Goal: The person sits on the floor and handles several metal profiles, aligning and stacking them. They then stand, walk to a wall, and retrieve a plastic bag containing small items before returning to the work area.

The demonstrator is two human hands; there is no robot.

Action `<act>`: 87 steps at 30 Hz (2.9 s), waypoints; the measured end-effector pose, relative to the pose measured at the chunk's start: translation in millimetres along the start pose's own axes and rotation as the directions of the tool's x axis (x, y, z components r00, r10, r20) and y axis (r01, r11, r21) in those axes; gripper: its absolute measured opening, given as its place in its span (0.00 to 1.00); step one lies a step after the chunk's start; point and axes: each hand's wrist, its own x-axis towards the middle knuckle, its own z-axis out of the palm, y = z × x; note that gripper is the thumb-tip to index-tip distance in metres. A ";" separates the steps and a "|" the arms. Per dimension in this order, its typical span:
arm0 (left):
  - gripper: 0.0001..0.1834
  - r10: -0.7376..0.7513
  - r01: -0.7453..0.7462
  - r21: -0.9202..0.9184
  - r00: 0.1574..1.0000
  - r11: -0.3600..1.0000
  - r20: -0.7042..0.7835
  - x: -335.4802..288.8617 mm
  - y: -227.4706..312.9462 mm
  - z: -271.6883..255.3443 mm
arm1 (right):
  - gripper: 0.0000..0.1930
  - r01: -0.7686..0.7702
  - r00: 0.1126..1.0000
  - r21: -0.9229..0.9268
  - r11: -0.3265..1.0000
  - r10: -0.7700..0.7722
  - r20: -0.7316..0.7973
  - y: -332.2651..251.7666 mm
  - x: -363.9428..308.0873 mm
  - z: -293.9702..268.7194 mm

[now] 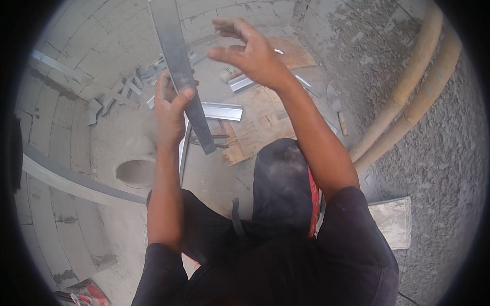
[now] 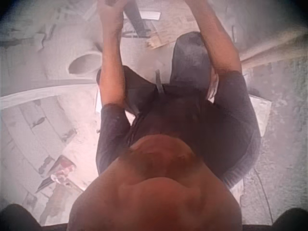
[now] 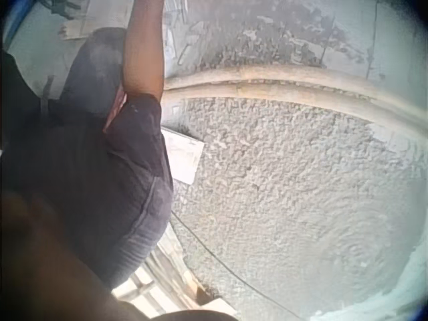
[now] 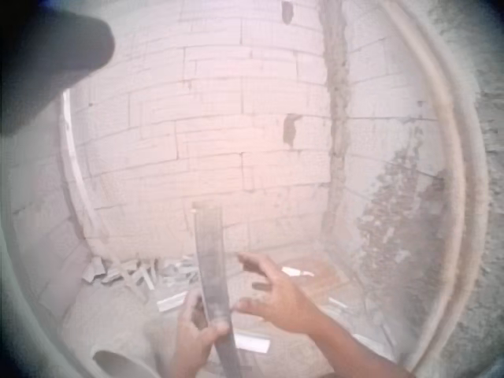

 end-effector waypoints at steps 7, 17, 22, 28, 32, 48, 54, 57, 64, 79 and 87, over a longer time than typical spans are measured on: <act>0.37 -0.111 0.120 0.276 0.993 0.954 -0.046 -21.8 -51.3 37.8 | 0.19 -0.701 0.527 0.078 0.709 0.588 -0.613 121.3 -192.5 -136.7; 0.41 -0.235 0.338 0.783 0.940 0.522 -0.249 -108.3 -237.8 121.0 | 0.17 -0.819 0.566 -0.307 0.484 0.599 -0.567 241.2 -322.8 -116.3; 0.41 -0.421 0.441 0.845 0.857 0.303 -0.297 -124.6 -290.3 134.9 | 0.23 -0.584 0.739 -0.736 0.343 0.599 -0.307 264.4 -294.8 -121.3; 0.39 -0.354 0.429 0.899 0.857 0.086 -0.375 -123.0 -328.4 134.2 | 0.25 -0.365 0.825 -0.886 0.285 0.540 -0.166 309.6 -294.2 -125.7; 0.44 -0.362 0.416 0.901 0.864 0.120 -0.351 -119.6 -331.1 133.2 | 0.24 -0.183 0.885 -0.944 0.274 0.465 -0.036 317.6 -296.6 -124.4; 0.44 -0.194 0.371 0.842 0.928 0.392 -0.319 -134.2 -297.4 124.3 | 0.19 -0.100 0.870 -0.934 0.343 0.486 0.086 302.9 -251.9 -127.4; 0.33 -0.163 0.352 0.744 0.934 0.568 -0.317 -124.1 -294.2 119.4 | 0.13 -0.530 0.770 -0.733 0.427 0.604 -0.205 258.5 -254.4 -84.7; 0.29 -0.226 0.405 0.687 0.913 0.603 -0.340 -121.3 -292.3 118.6 | 0.15 -0.719 0.658 -0.611 0.331 0.609 -0.444 251.3 -259.3 -59.6; 0.22 -0.248 0.459 0.585 0.880 0.668 -0.406 -121.1 -284.4 105.7 | 0.23 -0.742 0.651 -0.630 0.228 0.466 -0.599 269.9 -302.2 -82.0; 0.22 -0.255 0.464 0.624 0.881 0.629 -0.398 -133.2 -292.6 95.3 | 0.36 -0.411 0.719 -0.893 0.184 0.668 -0.193 375.1 -190.2 -121.4; 0.24 -0.262 0.498 0.578 0.856 0.647 -0.445 -121.2 -287.5 88.6 | 0.44 -0.536 0.760 -0.797 0.278 0.570 -0.312 310.4 -183.6 -110.8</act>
